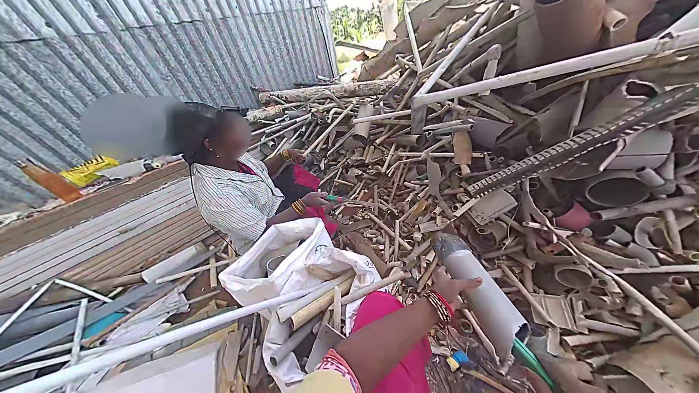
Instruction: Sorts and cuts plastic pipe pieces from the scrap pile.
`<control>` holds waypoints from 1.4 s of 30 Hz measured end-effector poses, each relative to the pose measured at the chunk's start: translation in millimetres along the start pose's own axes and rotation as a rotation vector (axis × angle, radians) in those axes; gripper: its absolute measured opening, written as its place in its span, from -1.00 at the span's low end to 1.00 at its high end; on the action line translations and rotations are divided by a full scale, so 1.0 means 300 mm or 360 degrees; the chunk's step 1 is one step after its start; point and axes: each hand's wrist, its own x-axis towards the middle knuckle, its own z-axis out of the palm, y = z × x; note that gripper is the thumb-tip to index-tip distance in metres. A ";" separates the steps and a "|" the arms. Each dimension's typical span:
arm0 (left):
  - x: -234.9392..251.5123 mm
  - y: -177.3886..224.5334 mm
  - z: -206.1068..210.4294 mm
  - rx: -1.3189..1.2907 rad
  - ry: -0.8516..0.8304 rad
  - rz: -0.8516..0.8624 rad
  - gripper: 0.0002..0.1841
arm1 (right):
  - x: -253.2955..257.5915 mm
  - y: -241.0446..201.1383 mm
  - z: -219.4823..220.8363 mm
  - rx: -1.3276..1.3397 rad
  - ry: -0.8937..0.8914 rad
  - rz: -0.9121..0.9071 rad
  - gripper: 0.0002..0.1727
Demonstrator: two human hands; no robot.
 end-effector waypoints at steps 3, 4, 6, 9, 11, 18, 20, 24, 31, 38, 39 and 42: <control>0.068 -0.026 -0.049 -0.0259 0.0185 -0.0141 -0.39 | -0.003 -0.058 0.071 -0.0371 0.0337 -0.0339 -0.60; 0.079 -0.035 -0.063 -0.0314 0.0219 -0.0117 -0.47 | -0.001 -0.096 0.058 -0.0446 0.0220 -0.0300 -0.60; 0.102 -0.057 -0.097 -0.0466 0.0272 -0.0024 -0.61 | 0.024 -0.200 -0.051 -0.0486 -0.0579 0.0089 -0.45; 0.154 -0.104 -0.182 -0.0580 0.0255 0.0210 -0.69 | 0.029 -0.231 -0.161 -0.0453 -0.0894 0.0270 -0.40; 0.183 -0.111 -0.208 -0.0665 0.0254 0.0288 -0.67 | 0.013 -0.233 -0.191 -0.0462 -0.0685 0.0290 -0.41; 0.248 -0.135 -0.170 -0.0472 0.0397 0.0369 -0.57 | 0.135 -0.210 -0.099 -0.0208 -0.0925 0.0261 -0.36; 0.248 -0.133 -0.179 -0.0320 0.0526 0.0252 -0.51 | 0.120 -0.138 -0.160 -0.0210 -0.0882 0.0309 -0.45; 0.250 -0.124 -0.170 -0.0255 0.0583 0.0106 -0.44 | 0.127 -0.013 -0.151 -0.0159 -0.0696 0.0457 -0.44; 0.252 -0.109 -0.168 -0.0218 0.0802 0.0251 -0.41 | 0.091 -0.059 -0.236 -0.0192 -0.0817 0.0446 -0.48; 0.287 -0.140 -0.189 -0.0160 0.0932 0.0277 -0.27 | 0.142 -0.074 -0.088 -0.0119 -0.0855 0.0350 -0.39; 0.296 -0.143 -0.201 -0.0142 0.0940 0.0279 -0.22 | 0.140 -0.069 -0.110 -0.0121 -0.0877 0.0361 -0.42; 0.309 -0.124 -0.228 -0.0241 0.0877 0.0294 -0.28 | 0.130 0.035 -0.193 -0.0159 -0.0714 0.0494 -0.48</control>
